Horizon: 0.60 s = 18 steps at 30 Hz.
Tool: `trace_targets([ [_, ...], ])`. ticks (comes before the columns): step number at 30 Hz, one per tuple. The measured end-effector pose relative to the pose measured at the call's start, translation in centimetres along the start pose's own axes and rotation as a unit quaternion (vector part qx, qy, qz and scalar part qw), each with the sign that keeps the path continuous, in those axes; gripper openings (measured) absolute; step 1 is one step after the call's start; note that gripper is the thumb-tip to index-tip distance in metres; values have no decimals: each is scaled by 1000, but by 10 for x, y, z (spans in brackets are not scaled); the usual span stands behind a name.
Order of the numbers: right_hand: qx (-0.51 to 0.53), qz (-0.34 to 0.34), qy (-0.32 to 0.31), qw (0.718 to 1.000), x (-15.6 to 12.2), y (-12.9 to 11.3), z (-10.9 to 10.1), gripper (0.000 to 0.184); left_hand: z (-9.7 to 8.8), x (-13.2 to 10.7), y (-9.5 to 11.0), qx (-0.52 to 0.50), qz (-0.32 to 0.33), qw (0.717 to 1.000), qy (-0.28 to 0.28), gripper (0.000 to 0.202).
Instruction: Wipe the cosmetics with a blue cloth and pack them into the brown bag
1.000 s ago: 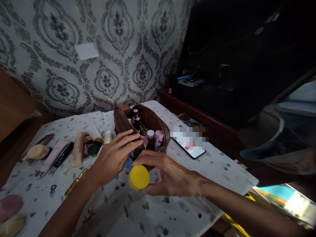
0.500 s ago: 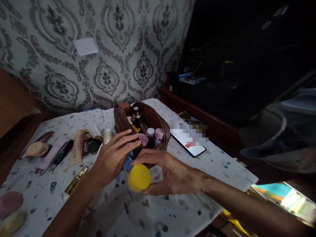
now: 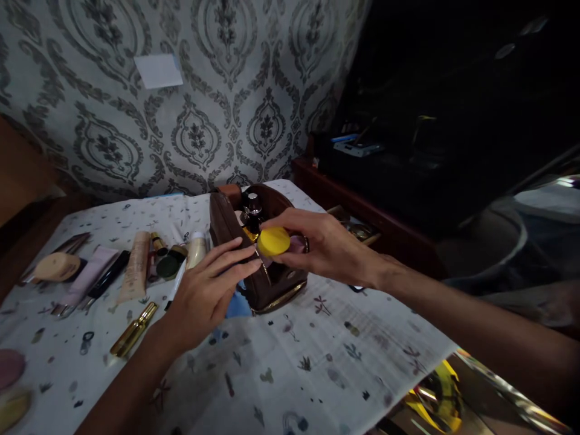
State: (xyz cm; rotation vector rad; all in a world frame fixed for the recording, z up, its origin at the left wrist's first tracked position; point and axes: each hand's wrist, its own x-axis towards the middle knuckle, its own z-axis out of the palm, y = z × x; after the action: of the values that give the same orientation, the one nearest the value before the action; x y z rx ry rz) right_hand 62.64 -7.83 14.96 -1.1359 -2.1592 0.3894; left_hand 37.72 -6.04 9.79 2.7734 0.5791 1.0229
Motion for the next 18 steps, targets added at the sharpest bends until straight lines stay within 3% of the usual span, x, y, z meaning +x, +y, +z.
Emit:
trace_targets([
  [6, -131, -46, -215, 967, 24, -3, -3, 14, 1, -1, -2, 0, 8, 1000, -1, 39],
  [11, -210, -46, -332, 919, 50, 0, -4, 21, 0, 0, -2, 2, 14, 1000, -2, 38],
  [15, -254, -92, -359, 893, 55, 5, 2, 20, 0, 1, -1, 11, 16, 1000, -9, 38],
  [18, -257, -122, -324, 902, 52, 9, 8, 9, 1, -1, -2, 10, 12, 1000, -4, 37],
])
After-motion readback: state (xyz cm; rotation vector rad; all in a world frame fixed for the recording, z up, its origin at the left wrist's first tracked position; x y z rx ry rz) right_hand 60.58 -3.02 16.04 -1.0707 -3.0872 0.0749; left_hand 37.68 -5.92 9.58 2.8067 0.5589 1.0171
